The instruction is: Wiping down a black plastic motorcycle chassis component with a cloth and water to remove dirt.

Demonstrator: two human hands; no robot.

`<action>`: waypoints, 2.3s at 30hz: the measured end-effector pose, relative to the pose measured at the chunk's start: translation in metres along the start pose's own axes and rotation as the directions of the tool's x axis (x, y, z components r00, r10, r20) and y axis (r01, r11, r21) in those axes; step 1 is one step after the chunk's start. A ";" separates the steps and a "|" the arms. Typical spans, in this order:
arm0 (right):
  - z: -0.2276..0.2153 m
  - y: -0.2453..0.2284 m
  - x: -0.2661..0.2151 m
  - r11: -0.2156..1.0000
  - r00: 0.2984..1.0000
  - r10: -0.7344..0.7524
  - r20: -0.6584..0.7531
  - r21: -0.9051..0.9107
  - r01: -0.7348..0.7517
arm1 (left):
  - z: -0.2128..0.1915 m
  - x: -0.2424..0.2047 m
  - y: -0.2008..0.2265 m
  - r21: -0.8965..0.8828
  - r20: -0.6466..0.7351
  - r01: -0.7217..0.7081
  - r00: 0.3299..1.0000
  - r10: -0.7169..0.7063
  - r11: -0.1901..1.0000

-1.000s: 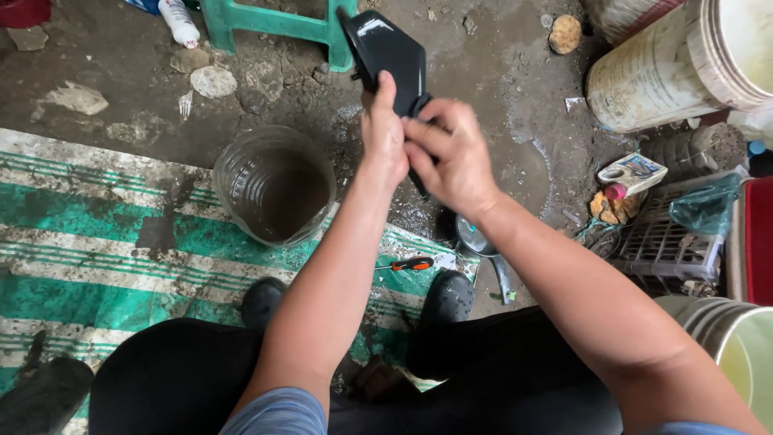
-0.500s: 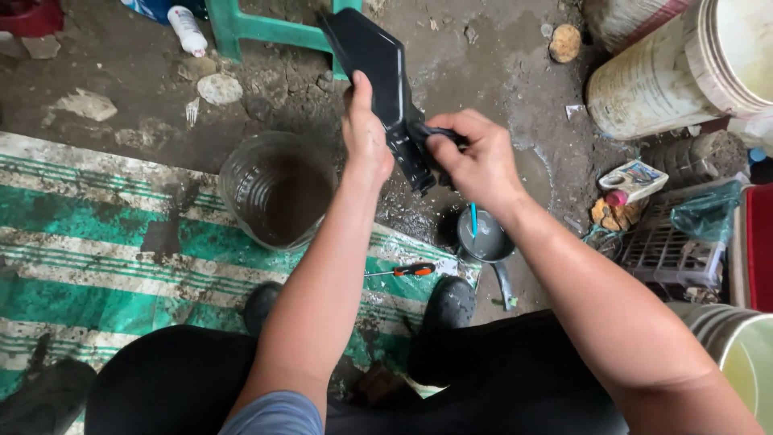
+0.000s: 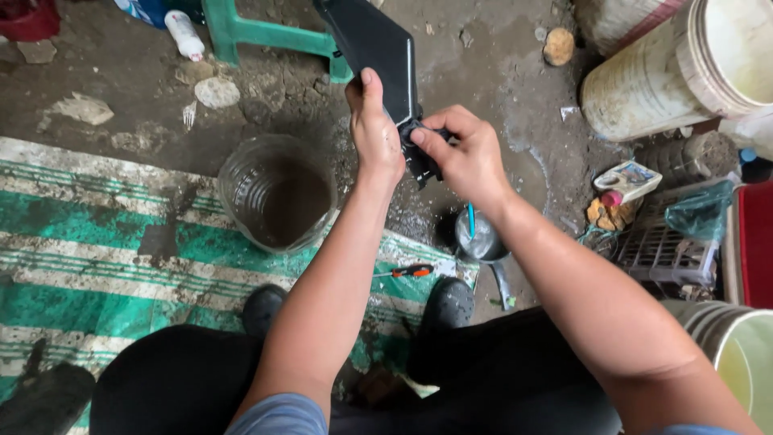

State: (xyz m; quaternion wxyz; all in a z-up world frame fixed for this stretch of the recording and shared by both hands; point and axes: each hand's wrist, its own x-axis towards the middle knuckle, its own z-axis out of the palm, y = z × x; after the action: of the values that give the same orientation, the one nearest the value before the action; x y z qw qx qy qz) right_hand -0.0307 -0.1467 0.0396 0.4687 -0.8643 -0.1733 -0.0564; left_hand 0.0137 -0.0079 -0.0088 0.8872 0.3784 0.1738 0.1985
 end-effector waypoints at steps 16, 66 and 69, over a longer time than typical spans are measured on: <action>-0.003 -0.033 0.028 0.914 0.886 0.397 0.239 -0.192 -0.358 | -0.005 -0.001 -0.006 -0.082 -0.084 0.057 0.994 -0.064 0.995; -0.041 0.063 -0.017 0.959 0.916 -0.220 0.337 -0.099 0.267 | -0.006 0.008 -0.003 -0.413 -0.278 0.205 0.899 -0.337 0.887; -0.053 0.105 -0.036 0.941 0.884 0.094 0.457 -0.331 0.072 | -0.017 0.012 -0.009 -0.408 -0.266 0.170 0.918 -0.295 0.897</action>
State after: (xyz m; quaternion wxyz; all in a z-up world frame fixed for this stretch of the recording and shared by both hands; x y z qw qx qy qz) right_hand -0.0239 -0.2523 -0.0231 0.2578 -0.9208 -0.2636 0.1267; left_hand 0.0179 0.0022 -0.0285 0.9203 0.1400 0.3191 0.1781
